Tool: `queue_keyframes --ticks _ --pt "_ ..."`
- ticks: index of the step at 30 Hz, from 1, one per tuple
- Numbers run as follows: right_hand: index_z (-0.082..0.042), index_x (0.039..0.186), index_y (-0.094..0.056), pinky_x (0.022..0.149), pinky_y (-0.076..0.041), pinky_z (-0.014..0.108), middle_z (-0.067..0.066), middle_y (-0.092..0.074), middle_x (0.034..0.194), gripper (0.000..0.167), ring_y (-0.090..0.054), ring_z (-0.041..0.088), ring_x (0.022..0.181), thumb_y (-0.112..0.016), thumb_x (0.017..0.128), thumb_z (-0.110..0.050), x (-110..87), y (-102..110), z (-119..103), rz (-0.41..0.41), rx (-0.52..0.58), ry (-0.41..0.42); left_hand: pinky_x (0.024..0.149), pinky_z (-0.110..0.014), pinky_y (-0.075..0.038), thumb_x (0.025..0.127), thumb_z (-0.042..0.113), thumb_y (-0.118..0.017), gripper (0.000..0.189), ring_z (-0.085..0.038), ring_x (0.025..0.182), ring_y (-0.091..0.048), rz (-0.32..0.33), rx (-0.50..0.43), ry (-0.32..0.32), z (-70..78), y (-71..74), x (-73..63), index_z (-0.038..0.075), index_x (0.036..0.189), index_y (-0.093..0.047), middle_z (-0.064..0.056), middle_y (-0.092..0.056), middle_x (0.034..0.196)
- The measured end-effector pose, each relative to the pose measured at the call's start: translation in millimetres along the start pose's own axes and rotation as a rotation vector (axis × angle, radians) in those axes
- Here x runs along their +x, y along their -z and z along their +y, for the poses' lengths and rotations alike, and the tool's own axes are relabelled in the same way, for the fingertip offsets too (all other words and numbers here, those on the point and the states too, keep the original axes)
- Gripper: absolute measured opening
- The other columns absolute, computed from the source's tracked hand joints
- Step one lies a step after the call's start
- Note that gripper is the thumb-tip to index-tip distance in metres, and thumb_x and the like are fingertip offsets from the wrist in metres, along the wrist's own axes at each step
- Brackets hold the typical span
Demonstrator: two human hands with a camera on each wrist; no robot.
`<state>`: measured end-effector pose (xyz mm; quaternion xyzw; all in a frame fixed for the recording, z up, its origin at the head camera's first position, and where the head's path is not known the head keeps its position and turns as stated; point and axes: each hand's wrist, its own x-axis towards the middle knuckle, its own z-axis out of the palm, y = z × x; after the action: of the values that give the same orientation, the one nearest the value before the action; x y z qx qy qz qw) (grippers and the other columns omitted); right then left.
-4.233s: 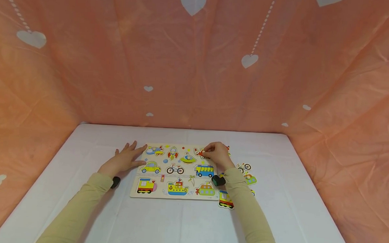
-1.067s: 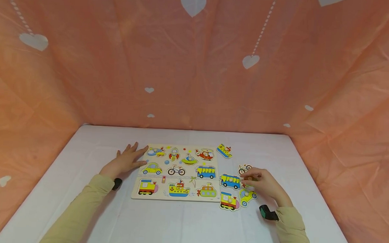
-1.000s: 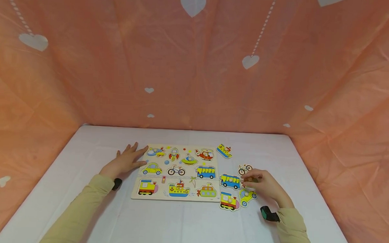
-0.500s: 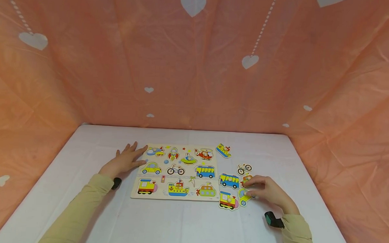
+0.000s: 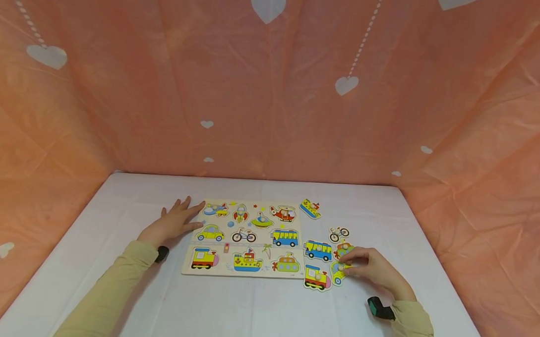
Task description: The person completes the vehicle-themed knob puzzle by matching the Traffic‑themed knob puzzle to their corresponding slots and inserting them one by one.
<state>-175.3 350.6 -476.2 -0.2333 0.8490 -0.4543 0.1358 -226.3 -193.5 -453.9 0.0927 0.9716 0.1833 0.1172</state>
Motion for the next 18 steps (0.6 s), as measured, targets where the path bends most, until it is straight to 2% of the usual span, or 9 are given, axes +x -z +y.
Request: queue_keyframes --ticks 10,18 --pt "-0.013 0.097 -0.074 0.073 -0.042 0.019 -0.002 -0.063 0.083 0.019 -0.054 0.01 0.082 -0.077 0.081 -0.02 2.2 -1.7 -1.0 0.008 -0.056 -0.029 0.1 -0.076 -0.001 0.092 0.047 -0.059 0.073 -0.055 0.137 -0.002 -0.003 -0.005 -0.001 -3.2 0.0 1.5 0.015 0.151 -0.03 -0.03 -0.008 0.153" --pt "-0.01 0.096 -0.073 0.074 -0.042 0.021 0.002 -0.061 0.085 0.018 -0.052 0.012 0.084 -0.077 0.081 -0.018 0.9 -3.8 -5.7 0.009 -0.028 -0.091 0.1 -0.076 -0.002 0.092 0.048 -0.059 0.073 -0.055 0.137 -0.002 -0.008 0.001 0.004 -3.3 -0.1 2.6 0.016 0.151 -0.029 -0.03 -0.008 0.153"
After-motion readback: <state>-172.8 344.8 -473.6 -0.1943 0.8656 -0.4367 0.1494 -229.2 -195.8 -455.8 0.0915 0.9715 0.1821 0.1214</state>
